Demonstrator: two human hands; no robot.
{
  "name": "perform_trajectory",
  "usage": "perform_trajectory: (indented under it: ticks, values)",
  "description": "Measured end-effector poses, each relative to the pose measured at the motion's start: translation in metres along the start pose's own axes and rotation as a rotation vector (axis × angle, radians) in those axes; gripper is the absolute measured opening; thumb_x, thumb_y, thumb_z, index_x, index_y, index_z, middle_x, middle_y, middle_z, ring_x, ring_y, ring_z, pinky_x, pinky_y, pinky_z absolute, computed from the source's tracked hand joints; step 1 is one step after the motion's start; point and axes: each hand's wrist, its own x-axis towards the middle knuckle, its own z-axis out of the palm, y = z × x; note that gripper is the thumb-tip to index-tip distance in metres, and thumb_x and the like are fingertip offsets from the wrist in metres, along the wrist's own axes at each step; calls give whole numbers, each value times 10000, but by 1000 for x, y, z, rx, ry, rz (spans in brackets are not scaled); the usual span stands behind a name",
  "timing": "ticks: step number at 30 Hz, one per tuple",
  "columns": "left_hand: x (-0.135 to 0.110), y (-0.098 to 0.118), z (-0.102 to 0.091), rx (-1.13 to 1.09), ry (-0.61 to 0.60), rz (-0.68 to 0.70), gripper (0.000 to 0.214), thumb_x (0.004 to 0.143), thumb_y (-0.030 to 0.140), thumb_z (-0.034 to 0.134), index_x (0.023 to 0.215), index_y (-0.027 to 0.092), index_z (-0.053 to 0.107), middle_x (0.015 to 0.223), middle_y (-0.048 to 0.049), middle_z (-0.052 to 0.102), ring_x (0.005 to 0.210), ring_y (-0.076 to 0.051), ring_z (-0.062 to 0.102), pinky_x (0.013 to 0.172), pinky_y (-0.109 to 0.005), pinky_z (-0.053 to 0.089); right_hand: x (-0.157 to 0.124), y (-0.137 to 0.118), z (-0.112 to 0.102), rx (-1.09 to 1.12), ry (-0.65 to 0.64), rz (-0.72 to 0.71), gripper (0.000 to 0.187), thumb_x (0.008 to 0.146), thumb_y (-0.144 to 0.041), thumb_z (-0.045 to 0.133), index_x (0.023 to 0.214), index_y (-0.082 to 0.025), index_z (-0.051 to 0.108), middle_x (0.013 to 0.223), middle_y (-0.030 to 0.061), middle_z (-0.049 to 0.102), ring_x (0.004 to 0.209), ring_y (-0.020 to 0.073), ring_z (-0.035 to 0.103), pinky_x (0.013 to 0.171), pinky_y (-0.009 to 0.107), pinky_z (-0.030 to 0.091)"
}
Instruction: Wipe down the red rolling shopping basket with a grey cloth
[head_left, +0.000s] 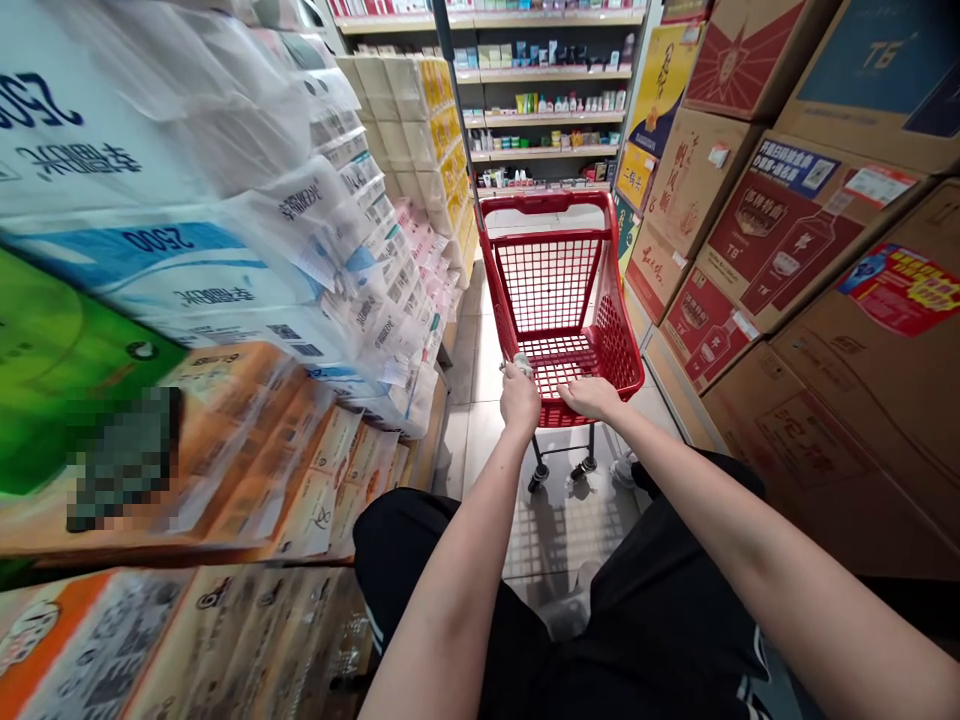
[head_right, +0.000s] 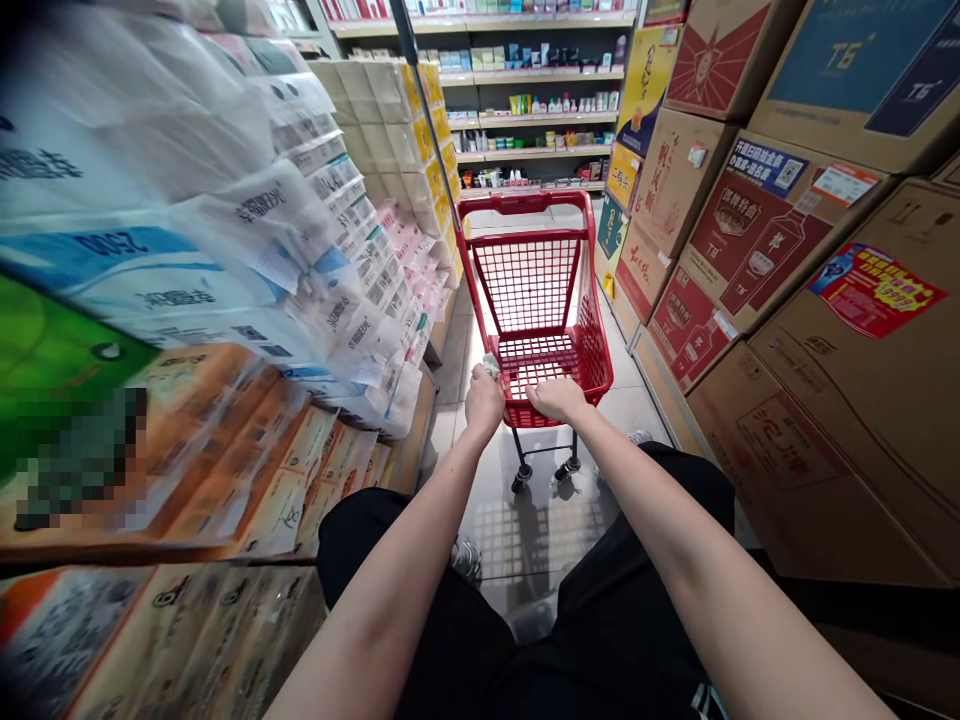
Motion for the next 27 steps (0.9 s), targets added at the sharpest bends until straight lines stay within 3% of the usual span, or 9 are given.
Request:
perform_trajectory:
  ticks: [7,10,17,20,27]
  values:
    - [44,12,-2,-54,16,-39,288,919,306,376,1129,110,399,1128,-219,574,1030,-288,588,800,-359,451,-7,7,4,-114,58,-61,589,947,-388,165,843,-155,696,900,100,697,836,198,628,697,265,381]
    - [50,17,-1,-55,32,-33,280,922,284,353,1135,107,396,1135,-232,565,1042,-301,581,813,-382,448,-8,10,5,-124,57,-46,579,945,-380,176,850,-154,701,903,102,699,841,198,630,692,259,379]
    - [-10,6,11,-83,-53,62,349,925,336,331,1219,147,336,1158,-194,557,993,-285,604,772,-370,456,-5,20,1,-160,71,-2,525,936,-358,233,872,-155,712,929,103,701,880,219,635,711,270,392]
    - [-17,4,12,-98,-70,66,362,923,337,336,1231,146,325,1169,-194,553,1014,-278,596,774,-358,455,-6,22,0,-160,65,-14,553,942,-364,216,838,-150,716,885,101,703,840,209,639,691,261,389]
    - [53,22,1,-137,-14,-33,305,924,306,332,1154,116,394,1166,-220,558,1077,-271,570,838,-358,436,-12,17,4,-134,91,-39,561,939,-364,206,828,-153,714,876,101,701,811,205,636,680,265,383]
